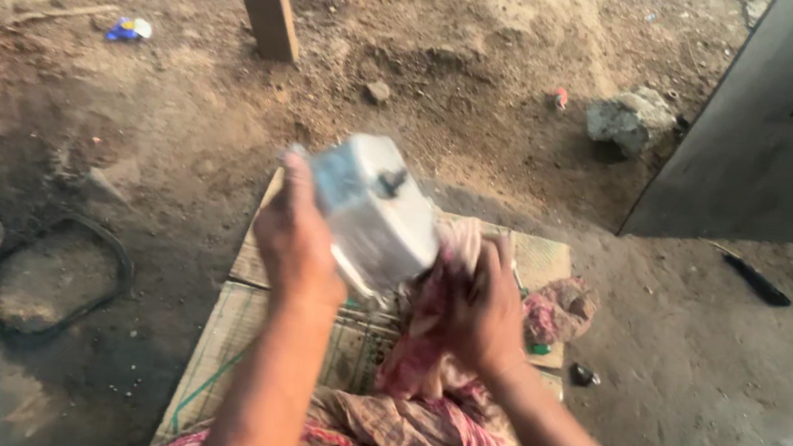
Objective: The person wipes a metal housing component with a cloth, rotating the part to clean different sides, and затем uses their fingers to touch the inner surfaces and edges.
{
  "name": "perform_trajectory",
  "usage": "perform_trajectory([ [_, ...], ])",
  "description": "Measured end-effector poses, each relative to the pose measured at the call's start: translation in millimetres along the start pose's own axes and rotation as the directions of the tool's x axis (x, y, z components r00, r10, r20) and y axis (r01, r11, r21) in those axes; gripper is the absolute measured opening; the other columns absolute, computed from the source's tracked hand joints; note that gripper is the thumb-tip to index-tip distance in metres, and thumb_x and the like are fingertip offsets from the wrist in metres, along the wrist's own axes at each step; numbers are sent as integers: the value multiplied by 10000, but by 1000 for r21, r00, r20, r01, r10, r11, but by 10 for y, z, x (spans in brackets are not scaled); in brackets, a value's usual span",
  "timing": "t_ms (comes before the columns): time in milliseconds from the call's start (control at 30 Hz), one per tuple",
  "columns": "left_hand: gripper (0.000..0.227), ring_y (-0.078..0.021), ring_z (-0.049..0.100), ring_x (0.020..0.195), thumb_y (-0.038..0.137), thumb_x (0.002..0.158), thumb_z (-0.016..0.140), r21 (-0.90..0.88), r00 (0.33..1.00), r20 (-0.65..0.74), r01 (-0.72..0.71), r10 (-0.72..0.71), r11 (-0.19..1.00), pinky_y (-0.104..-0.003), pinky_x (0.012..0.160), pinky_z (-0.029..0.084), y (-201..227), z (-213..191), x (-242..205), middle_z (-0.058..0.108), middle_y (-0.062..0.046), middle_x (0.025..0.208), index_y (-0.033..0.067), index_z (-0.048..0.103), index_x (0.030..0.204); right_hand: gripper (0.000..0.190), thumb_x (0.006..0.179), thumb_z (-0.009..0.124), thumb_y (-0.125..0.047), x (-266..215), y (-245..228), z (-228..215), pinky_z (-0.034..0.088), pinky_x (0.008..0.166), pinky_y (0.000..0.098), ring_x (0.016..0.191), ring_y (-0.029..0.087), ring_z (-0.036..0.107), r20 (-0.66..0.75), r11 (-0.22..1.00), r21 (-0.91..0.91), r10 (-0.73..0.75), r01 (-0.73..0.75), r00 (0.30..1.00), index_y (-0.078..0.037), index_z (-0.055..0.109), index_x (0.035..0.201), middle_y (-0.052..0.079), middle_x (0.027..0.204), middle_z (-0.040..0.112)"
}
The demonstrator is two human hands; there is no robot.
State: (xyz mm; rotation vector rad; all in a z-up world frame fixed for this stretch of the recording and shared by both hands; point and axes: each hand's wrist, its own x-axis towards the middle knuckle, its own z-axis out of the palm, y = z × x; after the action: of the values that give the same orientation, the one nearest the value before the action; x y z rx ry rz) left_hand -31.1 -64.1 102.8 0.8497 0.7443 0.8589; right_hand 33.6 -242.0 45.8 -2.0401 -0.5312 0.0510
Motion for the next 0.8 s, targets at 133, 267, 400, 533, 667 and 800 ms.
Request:
perform_trajectory([
  [133, 519, -215, 628, 680, 446, 1032, 575, 230, 962, 89, -272, 258, 934, -370, 601, 515, 130, -107, 106, 690, -83, 747, -26, 708, 860, 400, 1042, 446, -273, 127, -71, -246, 606, 845, 448, 997, 363, 722, 133, 841, 303, 429, -449, 894, -86, 507, 1389, 210, 1192, 692],
  [267, 562, -203, 613, 613, 455, 1066, 560, 524, 886, 285, -464, 366, 715, -373, 570, 465, -153, -2, -127, 667, -110, 659, -28, 696, 811, 460, 981, 575, -172, -3, -79, -252, 538, 927, 419, 1058, 350, 640, -96, 888, 141, -428, 438, 899, 13, 414, 1370, 246, 1205, 622],
  [400, 505, -180, 682, 522, 474, 1001, 540, 485, 786, 586, -536, 198, 691, -346, 489, 502, -351, 189, -542, 706, -76, 600, 75, 732, 758, 183, 1083, 567, -137, 121, -111, -295, 504, 938, 459, 1056, 358, 602, -292, 953, -196, -281, 231, 914, -13, 571, 1217, 245, 1170, 593],
  [533, 535, -189, 738, 660, 480, 1061, 519, 341, 726, 583, -626, 365, 701, -346, 599, 572, -336, 147, -532, 738, -77, 732, 39, 746, 859, 172, 1010, 490, -148, -8, -291, -280, 515, 827, 458, 893, 288, 657, -172, 996, 67, 72, -61, 983, -82, 589, 1133, 176, 978, 666],
  [667, 504, -226, 750, 796, 468, 1003, 542, 71, 966, 221, -153, 134, 986, -388, 687, 613, -176, 28, -118, 761, -112, 930, 9, 748, 1029, 117, 1035, 473, -83, -30, -262, -90, 486, 862, 533, 937, 363, 612, -223, 802, -79, -594, 593, 773, -49, 541, 1125, 237, 1055, 570],
  [800, 578, -267, 737, 956, 507, 973, 565, -266, 955, 297, 91, -9, 960, -418, 829, 637, 128, -183, 146, 718, -174, 1095, -24, 669, 1173, 155, 1043, 508, -32, 220, -135, -260, 544, 933, 403, 1038, 274, 666, 2, 749, 607, -335, 265, 942, -64, 566, 1184, 170, 1148, 646],
])
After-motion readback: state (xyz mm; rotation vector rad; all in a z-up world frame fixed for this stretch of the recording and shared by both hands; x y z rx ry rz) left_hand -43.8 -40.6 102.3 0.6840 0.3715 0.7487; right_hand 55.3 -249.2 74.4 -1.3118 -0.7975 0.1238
